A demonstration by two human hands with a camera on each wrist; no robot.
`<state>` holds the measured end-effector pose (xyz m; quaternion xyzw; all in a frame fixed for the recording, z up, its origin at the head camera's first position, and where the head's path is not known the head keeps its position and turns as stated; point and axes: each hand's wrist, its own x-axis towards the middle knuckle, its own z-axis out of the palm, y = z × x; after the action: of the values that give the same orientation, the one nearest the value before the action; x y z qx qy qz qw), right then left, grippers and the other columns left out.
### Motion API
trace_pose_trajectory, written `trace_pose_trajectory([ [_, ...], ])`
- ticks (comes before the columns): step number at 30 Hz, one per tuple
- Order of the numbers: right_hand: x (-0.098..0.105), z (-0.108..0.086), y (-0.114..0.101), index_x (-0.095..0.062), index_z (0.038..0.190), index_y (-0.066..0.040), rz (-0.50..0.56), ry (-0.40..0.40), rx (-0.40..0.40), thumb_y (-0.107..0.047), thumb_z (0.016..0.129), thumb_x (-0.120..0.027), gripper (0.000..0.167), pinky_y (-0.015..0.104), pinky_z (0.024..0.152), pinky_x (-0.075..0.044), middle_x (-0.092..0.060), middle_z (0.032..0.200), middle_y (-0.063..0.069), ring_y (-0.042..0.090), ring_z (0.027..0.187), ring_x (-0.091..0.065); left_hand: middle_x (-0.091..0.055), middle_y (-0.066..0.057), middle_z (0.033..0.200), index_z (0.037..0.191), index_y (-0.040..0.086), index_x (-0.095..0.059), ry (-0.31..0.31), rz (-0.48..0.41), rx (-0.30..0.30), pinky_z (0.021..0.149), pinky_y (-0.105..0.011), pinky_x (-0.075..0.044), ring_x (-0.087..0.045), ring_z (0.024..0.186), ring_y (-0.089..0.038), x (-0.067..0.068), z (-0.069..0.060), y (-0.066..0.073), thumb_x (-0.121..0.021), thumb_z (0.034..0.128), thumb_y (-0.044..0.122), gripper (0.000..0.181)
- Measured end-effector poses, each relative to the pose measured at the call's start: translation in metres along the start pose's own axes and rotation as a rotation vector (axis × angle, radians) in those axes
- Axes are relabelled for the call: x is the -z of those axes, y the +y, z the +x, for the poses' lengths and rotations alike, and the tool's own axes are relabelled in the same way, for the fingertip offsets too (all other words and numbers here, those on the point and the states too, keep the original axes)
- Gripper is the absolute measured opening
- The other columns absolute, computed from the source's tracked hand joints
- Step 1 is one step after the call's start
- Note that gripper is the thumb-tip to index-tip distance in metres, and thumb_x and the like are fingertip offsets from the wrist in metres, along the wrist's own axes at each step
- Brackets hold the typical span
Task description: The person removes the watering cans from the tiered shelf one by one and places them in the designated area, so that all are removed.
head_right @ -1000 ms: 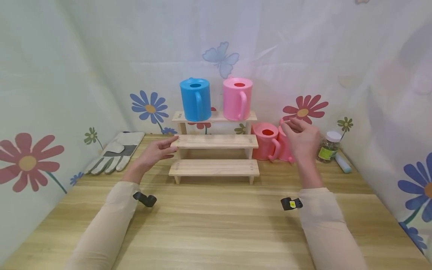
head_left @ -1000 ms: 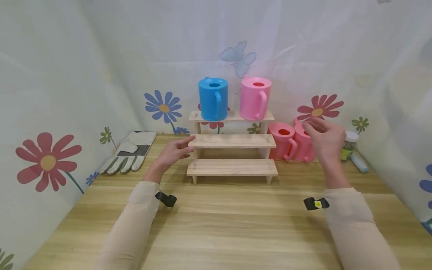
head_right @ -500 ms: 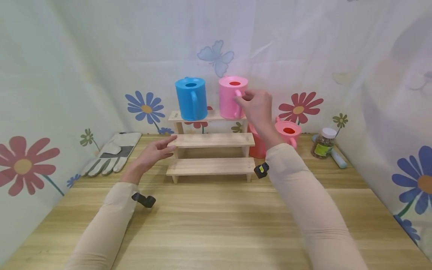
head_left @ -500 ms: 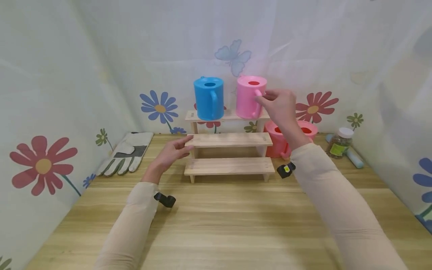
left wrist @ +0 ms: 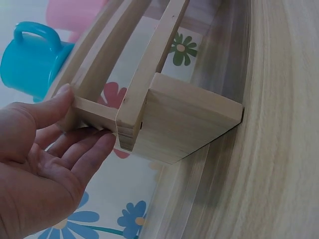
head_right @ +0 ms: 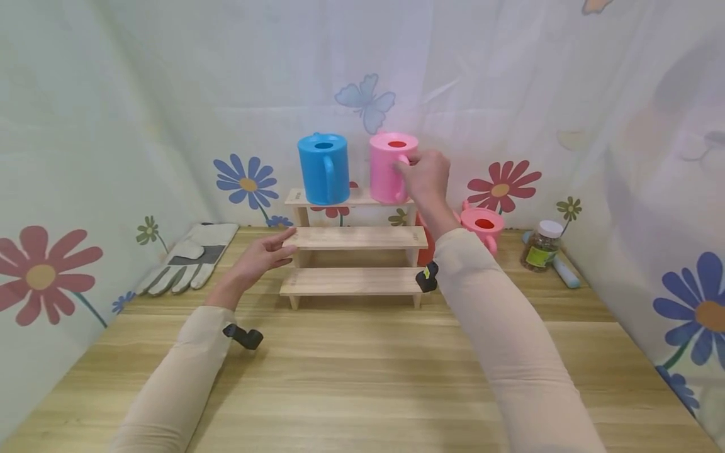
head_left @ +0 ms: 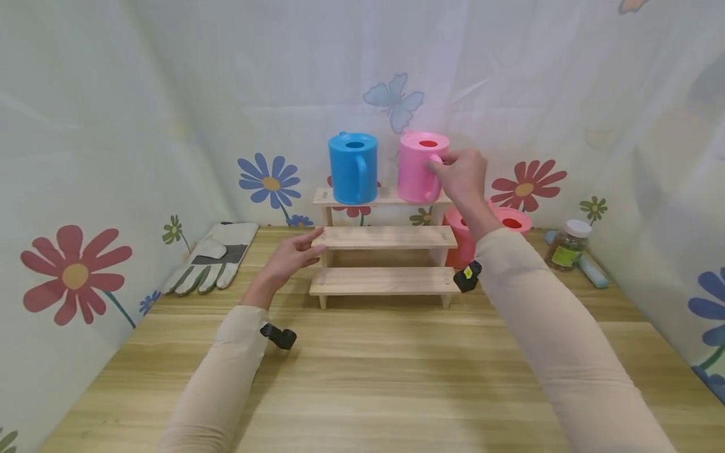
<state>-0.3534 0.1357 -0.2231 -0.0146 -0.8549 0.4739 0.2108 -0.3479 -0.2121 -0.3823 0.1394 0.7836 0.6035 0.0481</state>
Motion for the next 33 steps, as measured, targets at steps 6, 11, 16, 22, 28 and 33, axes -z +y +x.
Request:
trace_pose_trajectory([
  [6, 0.007, 0.002, 0.004, -0.071, 0.128, -0.009, 0.069, 0.008, -0.088, -0.029, 0.097, -0.067, 0.037, 0.030, 0.086, -0.057, -0.071, 0.120, 0.010, 0.023, 0.100, -0.064, -0.032, -0.005, 0.161, 0.154, 0.018, -0.041, 0.008, -0.016, 0.004, 0.103, -0.038, -0.049, -0.047, 0.136, -0.027, -0.002, 0.003, -0.001, -0.066, 0.0985, 0.024, 0.061],
  [11, 0.018, 0.002, 0.005, -0.071, 0.127, -0.010, 0.083, 0.008, -0.100, -0.032, 0.095, -0.070, 0.038, 0.031, 0.087, -0.057, -0.071, 0.119, 0.009, 0.022, 0.101, -0.063, -0.031, -0.005, 0.161, 0.154, 0.019, -0.041, 0.007, -0.003, -0.005, 0.104, -0.038, -0.048, -0.048, 0.136, -0.026, 0.000, 0.005, -0.004, -0.066, 0.0984, 0.026, 0.062],
  [16, 0.033, -0.004, 0.005, -0.072, 0.126, -0.012, 0.089, 0.011, -0.078, -0.036, 0.093, -0.072, 0.041, 0.031, 0.085, -0.056, -0.072, 0.116, 0.009, 0.021, 0.099, -0.062, -0.032, -0.005, 0.160, 0.154, 0.021, -0.042, 0.016, 0.015, 0.013, 0.104, -0.039, -0.048, -0.049, 0.134, -0.026, 0.002, 0.006, -0.002, -0.067, 0.0976, 0.028, 0.062],
  [22, 0.058, -0.021, 0.010, -0.074, 0.124, -0.015, 0.126, 0.024, -0.066, -0.045, 0.088, -0.075, 0.047, 0.029, 0.079, -0.056, -0.073, 0.111, 0.007, 0.020, 0.094, -0.064, -0.031, -0.006, 0.161, 0.154, 0.020, -0.042, 0.018, 0.017, 0.019, 0.105, -0.042, -0.047, -0.049, 0.135, -0.027, 0.004, 0.004, 0.000, -0.067, 0.0974, 0.028, 0.063],
  [28, 0.089, -0.049, 0.027, -0.074, 0.124, -0.014, 0.118, 0.014, -0.094, -0.052, 0.085, -0.076, 0.054, 0.022, 0.069, -0.055, -0.074, 0.106, 0.008, 0.018, 0.088, -0.066, -0.032, -0.004, 0.160, 0.153, 0.019, -0.043, 0.027, -0.004, 0.012, 0.106, -0.043, -0.046, -0.048, 0.136, -0.026, 0.005, 0.005, 0.002, -0.069, 0.0970, 0.026, 0.062],
  [33, 0.117, -0.084, 0.050, -0.073, 0.126, -0.014, 0.052, 0.008, -0.143, -0.059, 0.082, -0.075, 0.062, 0.023, 0.060, -0.052, -0.074, 0.098, -0.001, 0.019, 0.094, -0.061, -0.032, -0.008, 0.160, 0.154, 0.017, -0.042, 0.016, -0.003, 0.020, 0.107, -0.044, -0.045, -0.047, 0.136, -0.028, 0.002, 0.005, -0.001, -0.068, 0.0970, 0.025, 0.063],
])
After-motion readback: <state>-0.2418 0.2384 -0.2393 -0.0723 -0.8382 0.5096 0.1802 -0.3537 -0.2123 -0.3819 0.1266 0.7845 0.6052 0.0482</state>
